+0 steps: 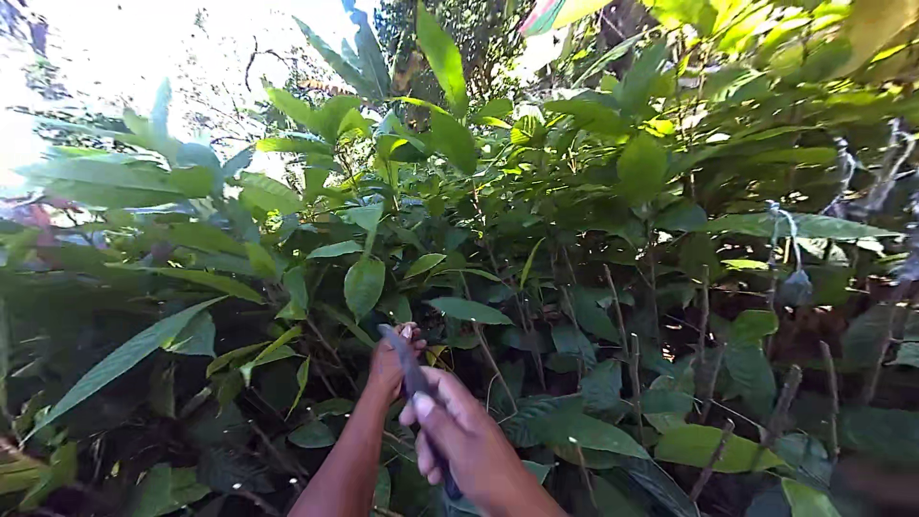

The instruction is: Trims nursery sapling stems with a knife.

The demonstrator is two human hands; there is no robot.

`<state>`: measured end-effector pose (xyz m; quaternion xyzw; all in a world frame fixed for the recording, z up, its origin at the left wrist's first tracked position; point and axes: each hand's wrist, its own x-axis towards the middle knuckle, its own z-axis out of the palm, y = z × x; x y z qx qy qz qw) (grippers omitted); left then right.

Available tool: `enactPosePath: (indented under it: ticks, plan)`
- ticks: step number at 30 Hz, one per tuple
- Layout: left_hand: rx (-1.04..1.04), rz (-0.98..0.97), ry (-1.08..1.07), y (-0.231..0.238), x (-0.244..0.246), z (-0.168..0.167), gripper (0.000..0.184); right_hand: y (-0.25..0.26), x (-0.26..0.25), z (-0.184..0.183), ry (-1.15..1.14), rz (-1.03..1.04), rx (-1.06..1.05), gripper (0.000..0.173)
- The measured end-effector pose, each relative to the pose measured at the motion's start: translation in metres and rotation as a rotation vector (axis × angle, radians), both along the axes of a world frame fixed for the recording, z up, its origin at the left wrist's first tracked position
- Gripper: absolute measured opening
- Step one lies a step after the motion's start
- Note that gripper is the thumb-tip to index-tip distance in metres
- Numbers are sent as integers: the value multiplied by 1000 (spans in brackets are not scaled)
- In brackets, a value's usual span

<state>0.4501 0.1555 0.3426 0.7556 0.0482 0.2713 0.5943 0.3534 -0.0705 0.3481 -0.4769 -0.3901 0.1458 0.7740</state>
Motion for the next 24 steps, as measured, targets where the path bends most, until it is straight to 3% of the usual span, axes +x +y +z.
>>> enactPosePath:
  ticks: [3,6,10,15,24]
  plan:
    - [63,-114,-24,3,-22,-8,30,18,29,-13,354,14,-13,38]
    - [126,-195,-13,-2,-31,-15,29,14,38,-9,476,7,25,34]
    - [205,-224,-27,-18,-29,-15,25,11,37,2,475,-9,-45,31]
    - [298,-155,-3,-27,-26,-16,23,16,37,10,324,-99,-278,49]
    - [264,-200,-26,-34,-22,-22,23,6,50,6,501,-3,-209,36]
